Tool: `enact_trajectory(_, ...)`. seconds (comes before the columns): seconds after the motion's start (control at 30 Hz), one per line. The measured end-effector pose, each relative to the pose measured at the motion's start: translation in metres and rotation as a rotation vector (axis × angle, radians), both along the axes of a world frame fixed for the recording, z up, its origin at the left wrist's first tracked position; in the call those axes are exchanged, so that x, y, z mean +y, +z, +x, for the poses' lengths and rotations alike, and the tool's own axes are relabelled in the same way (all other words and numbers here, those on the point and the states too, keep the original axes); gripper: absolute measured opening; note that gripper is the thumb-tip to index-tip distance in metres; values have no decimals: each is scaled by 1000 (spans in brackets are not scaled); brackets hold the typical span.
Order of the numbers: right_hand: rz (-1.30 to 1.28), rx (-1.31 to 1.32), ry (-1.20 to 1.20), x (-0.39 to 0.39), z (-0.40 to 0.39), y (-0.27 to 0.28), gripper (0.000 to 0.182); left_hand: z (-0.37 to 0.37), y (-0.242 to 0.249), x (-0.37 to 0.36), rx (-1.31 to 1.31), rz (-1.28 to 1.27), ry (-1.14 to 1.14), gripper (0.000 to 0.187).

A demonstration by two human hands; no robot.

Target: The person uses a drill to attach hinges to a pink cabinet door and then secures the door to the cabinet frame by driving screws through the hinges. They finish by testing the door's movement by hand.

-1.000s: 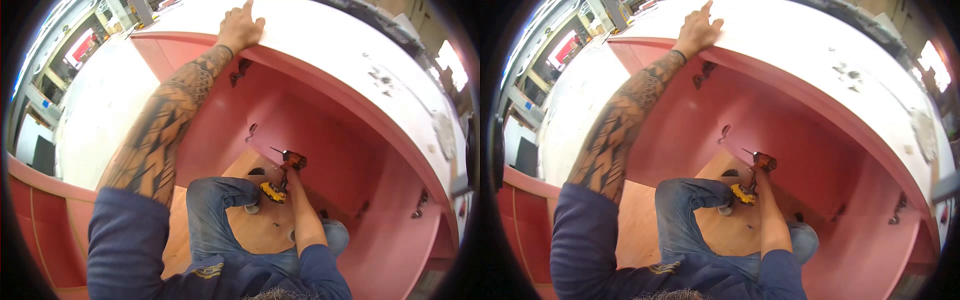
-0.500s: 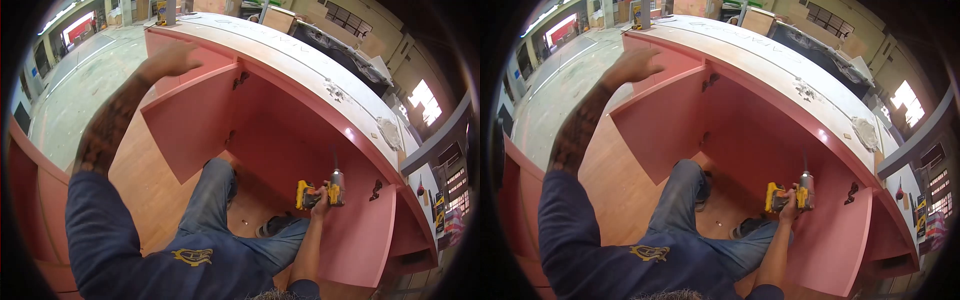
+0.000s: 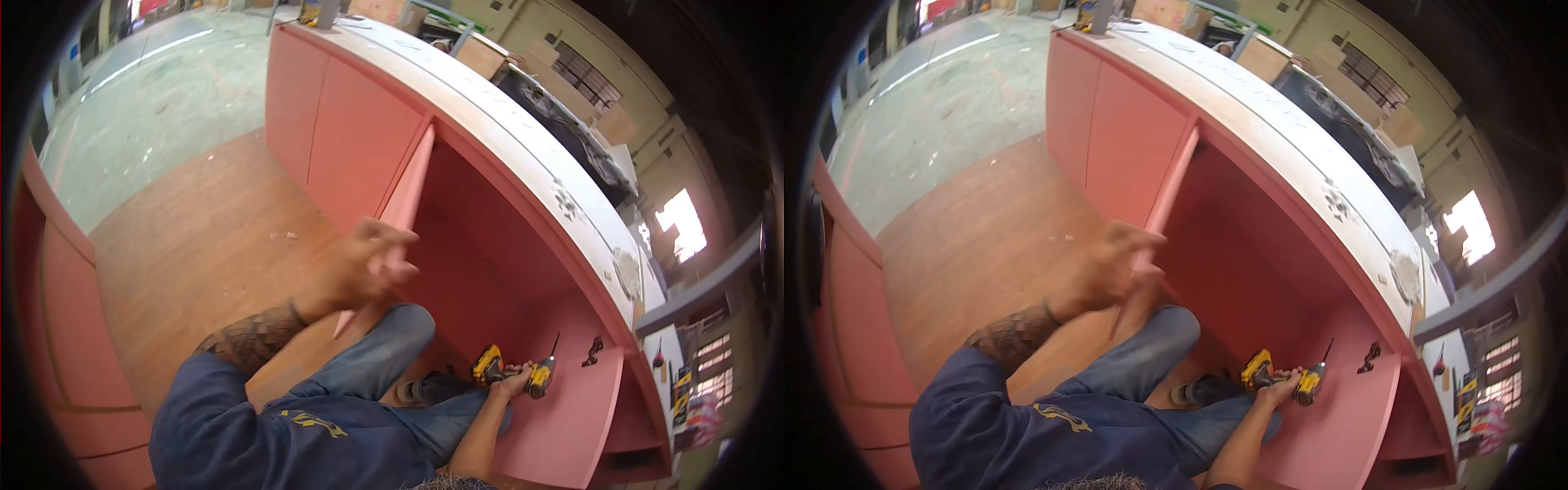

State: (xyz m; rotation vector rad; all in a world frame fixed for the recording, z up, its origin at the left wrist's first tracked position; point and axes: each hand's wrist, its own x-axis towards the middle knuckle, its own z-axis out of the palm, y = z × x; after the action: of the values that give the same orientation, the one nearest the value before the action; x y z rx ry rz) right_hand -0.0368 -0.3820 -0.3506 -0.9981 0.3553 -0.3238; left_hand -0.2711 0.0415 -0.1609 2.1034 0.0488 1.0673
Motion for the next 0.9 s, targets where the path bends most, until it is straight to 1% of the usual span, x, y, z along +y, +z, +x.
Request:
enact_trajectory(0.03,-26,21,-12,7,-11,12,14,13,1,-15,0,58,-7,47)
enact_trajectory(0.07,-51,17,3,6,-12,9,14,34,-8,-25,-36,60,-31,52)
enact_trajectory(0.1,-64,-2,31,-7,-11,-6,14,57,-19,-34,-74,66,-58,57)
enact_trajectory(0.13,-75,-21,54,-16,-9,-13,14,73,-21,-44,-91,67,-75,59)
enact_trajectory(0.2,-116,-16,55,-16,-26,-8,15,100,-25,-64,-99,67,-85,61)
enact_trajectory(0.23,-138,0,50,-17,-34,-8,15,106,-26,-70,-102,59,-87,61)
enact_trajectory(0.3,-173,-2,40,-19,-42,-13,16,112,-29,-77,-49,48,-18,61)
enact_trajectory(0.43,-191,-14,41,-21,-50,-19,17,116,-35,-80,-1,4,-56,62)
enact_trajectory(0.5,-172,16,45,-18,-45,-19,16,122,-37,-82,-44,59,-42,65)
enact_trajectory(0.6,-145,3,-32,-6,-35,-18,11,133,-40,-91,-35,44,-82,68)
enact_trajectory(0.67,-121,-5,-60,-4,-30,-22,11,146,-42,-99,-6,61,-113,74)
enact_trajectory(0.77,-106,-5,-105,-4,-30,-27,10,176,-46,-109,-17,106,-133,77)
enact_trajectory(0.8,-110,-4,-120,-3,-31,-27,10,184,-46,-111,-27,102,-173,83)
enact_trajectory(0.9,-76,-9,-94,1,-35,-21,10,211,-47,-119,-32,135,-172,88)
